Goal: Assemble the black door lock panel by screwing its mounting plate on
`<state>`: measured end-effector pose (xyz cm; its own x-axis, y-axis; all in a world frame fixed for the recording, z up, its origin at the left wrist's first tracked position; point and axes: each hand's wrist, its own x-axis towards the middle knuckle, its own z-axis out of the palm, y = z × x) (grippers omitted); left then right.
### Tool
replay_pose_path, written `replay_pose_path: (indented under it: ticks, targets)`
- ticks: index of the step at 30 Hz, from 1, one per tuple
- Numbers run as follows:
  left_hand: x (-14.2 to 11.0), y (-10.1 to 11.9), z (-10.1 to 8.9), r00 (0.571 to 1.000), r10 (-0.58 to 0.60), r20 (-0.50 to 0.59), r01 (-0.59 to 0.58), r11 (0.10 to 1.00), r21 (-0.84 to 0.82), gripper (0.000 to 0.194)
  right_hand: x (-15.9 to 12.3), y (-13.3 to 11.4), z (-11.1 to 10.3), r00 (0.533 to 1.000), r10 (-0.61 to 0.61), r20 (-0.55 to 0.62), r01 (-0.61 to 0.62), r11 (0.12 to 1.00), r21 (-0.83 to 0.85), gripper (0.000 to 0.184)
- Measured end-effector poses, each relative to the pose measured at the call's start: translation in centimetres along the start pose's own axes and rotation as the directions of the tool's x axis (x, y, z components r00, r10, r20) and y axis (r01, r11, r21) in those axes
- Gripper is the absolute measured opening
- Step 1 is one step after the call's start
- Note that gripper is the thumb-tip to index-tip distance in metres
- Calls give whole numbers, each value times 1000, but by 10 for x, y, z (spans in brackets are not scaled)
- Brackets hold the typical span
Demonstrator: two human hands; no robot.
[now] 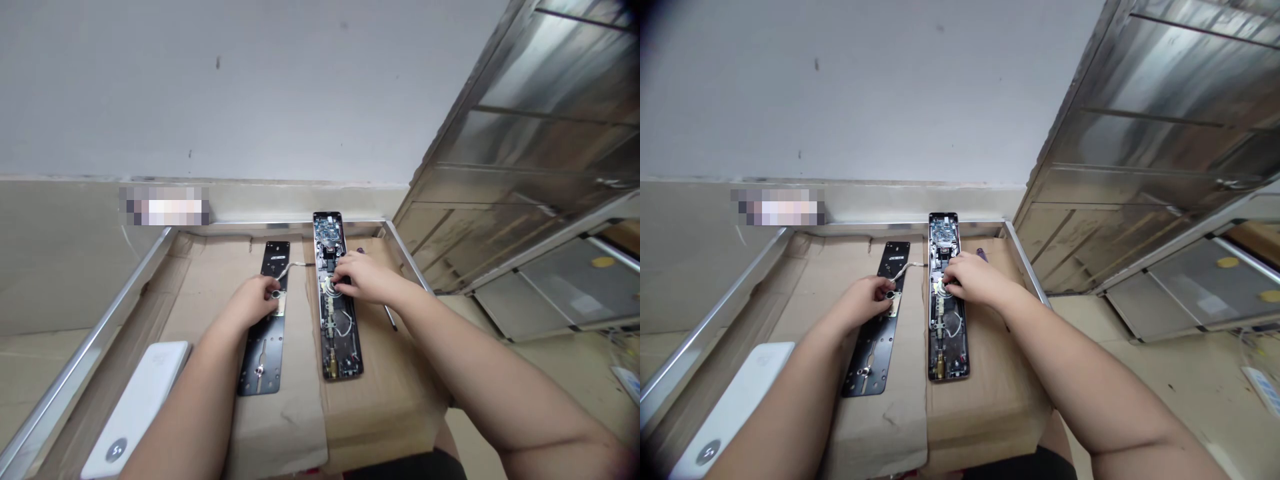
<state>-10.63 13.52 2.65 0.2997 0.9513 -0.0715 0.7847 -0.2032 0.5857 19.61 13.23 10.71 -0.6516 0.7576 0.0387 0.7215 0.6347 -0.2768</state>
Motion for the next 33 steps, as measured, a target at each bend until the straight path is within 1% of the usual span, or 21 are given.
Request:
replay_pose_path:
  ticks: [3,6,8,11,13,16,17,19,21,22,25,27,29,31,33]
  targets:
    - [0,2,-2,1000,-10,5,10,999,30,29,0,0,0,1000,15,6,-15,1000,-4,10]
    - [-2,4,-4,1000,15,-7,-14,997,74,25,1,0,2,1000,15,2,-15,1000,1,10]
    - [-3,7,-6,999,43,-32,-40,995,88,23,1,-1,3,1000,21,-4,-21,1000,8,12]
    - [-5,11,-8,992,61,-110,-54,996,70,21,2,-1,3,1000,30,-8,-30,999,21,14]
    - [-6,15,-10,986,63,-155,-58,998,33,19,1,0,3,999,35,-7,-35,999,25,14]
    - [-7,22,-11,982,90,-168,-104,992,-77,19,0,0,2,999,35,-3,-35,999,7,16]
    - [-8,25,-11,979,111,-169,-133,983,-127,19,-1,-2,2,999,32,-15,-32,999,1,18]
    - [-10,33,-9,968,168,-184,-209,950,-231,19,-3,-6,0,997,10,-72,-9,1000,3,30]
    - [-13,42,-6,950,244,-197,-297,901,-316,19,-5,-15,-2,988,-44,-146,48,998,29,40]
    - [-15,46,-4,939,283,-195,-336,875,-347,19,-6,-20,-3,982,-85,-170,94,995,43,41]
    - [-20,59,0,913,366,-182,-409,817,-407,17,-6,-33,-1,958,-224,-179,240,968,77,32]
    - [-22,64,2,903,391,-178,-429,794,-432,16,-4,-39,4,946,-276,-168,297,948,118,25]
    - [-22,66,3,902,399,-163,-428,785,-448,15,-3,-40,9,947,-276,-163,303,936,179,19]
    - [-21,66,6,913,379,-147,-403,790,-463,16,-2,-39,13,957,-252,-145,282,928,242,18]
    - [-20,63,8,936,328,-128,-346,786,-512,22,-2,-37,16,964,-240,-117,264,920,290,22]
